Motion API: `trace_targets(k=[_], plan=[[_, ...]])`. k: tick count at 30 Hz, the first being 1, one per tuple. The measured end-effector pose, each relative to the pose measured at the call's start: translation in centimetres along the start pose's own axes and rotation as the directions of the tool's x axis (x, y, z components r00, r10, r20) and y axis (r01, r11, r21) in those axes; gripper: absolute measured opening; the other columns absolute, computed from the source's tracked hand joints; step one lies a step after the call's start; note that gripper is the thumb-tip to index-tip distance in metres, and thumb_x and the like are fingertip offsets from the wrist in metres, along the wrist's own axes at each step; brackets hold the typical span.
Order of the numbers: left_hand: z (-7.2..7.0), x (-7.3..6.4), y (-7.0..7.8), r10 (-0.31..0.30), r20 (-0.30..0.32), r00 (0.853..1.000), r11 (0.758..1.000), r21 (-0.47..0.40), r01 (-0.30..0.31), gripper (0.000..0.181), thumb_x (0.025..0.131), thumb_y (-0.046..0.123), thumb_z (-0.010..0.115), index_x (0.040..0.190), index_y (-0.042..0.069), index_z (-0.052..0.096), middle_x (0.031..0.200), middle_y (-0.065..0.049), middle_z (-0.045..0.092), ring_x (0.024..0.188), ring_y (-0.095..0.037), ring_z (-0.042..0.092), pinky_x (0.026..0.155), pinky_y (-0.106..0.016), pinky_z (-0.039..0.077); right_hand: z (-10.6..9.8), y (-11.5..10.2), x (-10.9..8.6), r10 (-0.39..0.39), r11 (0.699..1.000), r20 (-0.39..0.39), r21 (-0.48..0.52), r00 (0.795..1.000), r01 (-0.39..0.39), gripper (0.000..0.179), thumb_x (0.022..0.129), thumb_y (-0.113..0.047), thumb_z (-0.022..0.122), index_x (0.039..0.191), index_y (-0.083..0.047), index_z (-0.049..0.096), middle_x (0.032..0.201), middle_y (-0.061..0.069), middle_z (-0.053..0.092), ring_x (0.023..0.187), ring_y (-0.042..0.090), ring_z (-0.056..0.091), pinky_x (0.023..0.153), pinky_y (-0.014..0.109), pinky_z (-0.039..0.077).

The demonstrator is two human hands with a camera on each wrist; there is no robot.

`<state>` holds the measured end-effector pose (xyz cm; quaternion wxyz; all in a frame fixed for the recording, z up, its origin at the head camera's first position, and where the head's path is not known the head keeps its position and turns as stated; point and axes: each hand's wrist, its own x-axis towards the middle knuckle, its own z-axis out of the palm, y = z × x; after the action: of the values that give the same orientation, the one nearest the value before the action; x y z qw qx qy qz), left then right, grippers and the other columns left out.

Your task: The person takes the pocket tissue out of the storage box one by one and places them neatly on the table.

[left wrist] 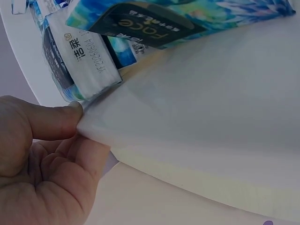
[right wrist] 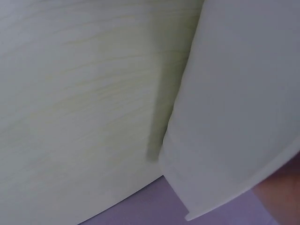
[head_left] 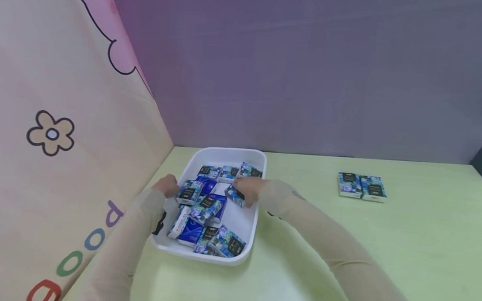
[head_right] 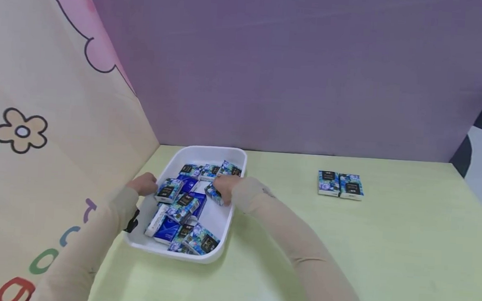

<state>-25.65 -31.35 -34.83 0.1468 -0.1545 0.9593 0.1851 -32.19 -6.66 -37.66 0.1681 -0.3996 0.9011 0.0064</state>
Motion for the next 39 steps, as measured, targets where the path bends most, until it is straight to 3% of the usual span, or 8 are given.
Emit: trace_targets(k=[9,16,22,32,39], plan=[[-0.2,-0.4,0.1,0.008,-0.003,1.000,1.000,0.030,-0.008,0.038,0.085,0.015,0.049,0.113,-0.012,0.049,0.105,-0.025,0.057,0.097,-0.034,0.056,0.086,-0.044,0.045,0.6,-0.1,0.3,0.003,0.998,-0.026,0.057,1.000,-0.001,0.091,0.072,-0.027,0.074,0.145,-0.012,0.021,0.152,0.003,0.018,0.140,0.024,0.018,0.111,0.039,0.020],[-0.2,-0.3,-0.2,-0.018,0.018,1.000,0.999,0.036,0.018,0.040,0.086,0.016,0.049,0.115,-0.011,0.049,0.107,-0.024,0.057,0.100,-0.035,0.055,0.087,-0.044,0.045,1.0,-0.5,1.4,0.004,1.000,0.010,0.016,1.000,-0.004,0.097,0.073,-0.040,0.071,0.146,-0.009,0.015,0.154,0.004,0.011,0.141,0.021,0.009,0.113,0.035,0.014],[-0.1,-0.2,0.1,-0.012,0.019,1.000,1.000,0.027,0.011,0.039,0.085,0.015,0.049,0.114,-0.011,0.049,0.106,-0.024,0.058,0.098,-0.034,0.056,0.086,-0.044,0.046,1.3,-0.3,1.8,0.042,0.993,0.049,0.110,0.998,-0.047,0.098,0.075,-0.040,0.070,0.147,-0.011,0.010,0.154,0.003,0.006,0.142,0.019,0.008,0.113,0.035,0.011],[0.0,0.1,0.3,-0.024,0.025,0.999,1.000,0.019,0.024,0.040,0.086,0.015,0.048,0.117,-0.011,0.047,0.110,-0.025,0.056,0.101,-0.035,0.055,0.087,-0.044,0.045,1.4,-0.1,2.1,0.027,0.990,0.018,0.136,0.999,-0.029,0.090,0.069,-0.031,0.076,0.142,-0.008,0.029,0.147,0.009,0.031,0.134,0.023,0.031,0.107,0.035,0.030],[-0.2,-0.2,0.5,-0.010,0.023,1.000,1.000,0.024,0.009,0.042,0.086,0.016,0.048,0.118,-0.012,0.046,0.111,-0.027,0.055,0.102,-0.036,0.054,0.089,-0.045,0.044,1.4,-0.1,1.9,0.003,0.995,-0.046,0.095,0.999,0.001,0.068,0.065,-0.029,0.078,0.124,-0.007,0.050,0.119,0.006,0.054,0.107,0.017,0.053,0.092,0.029,0.045]])
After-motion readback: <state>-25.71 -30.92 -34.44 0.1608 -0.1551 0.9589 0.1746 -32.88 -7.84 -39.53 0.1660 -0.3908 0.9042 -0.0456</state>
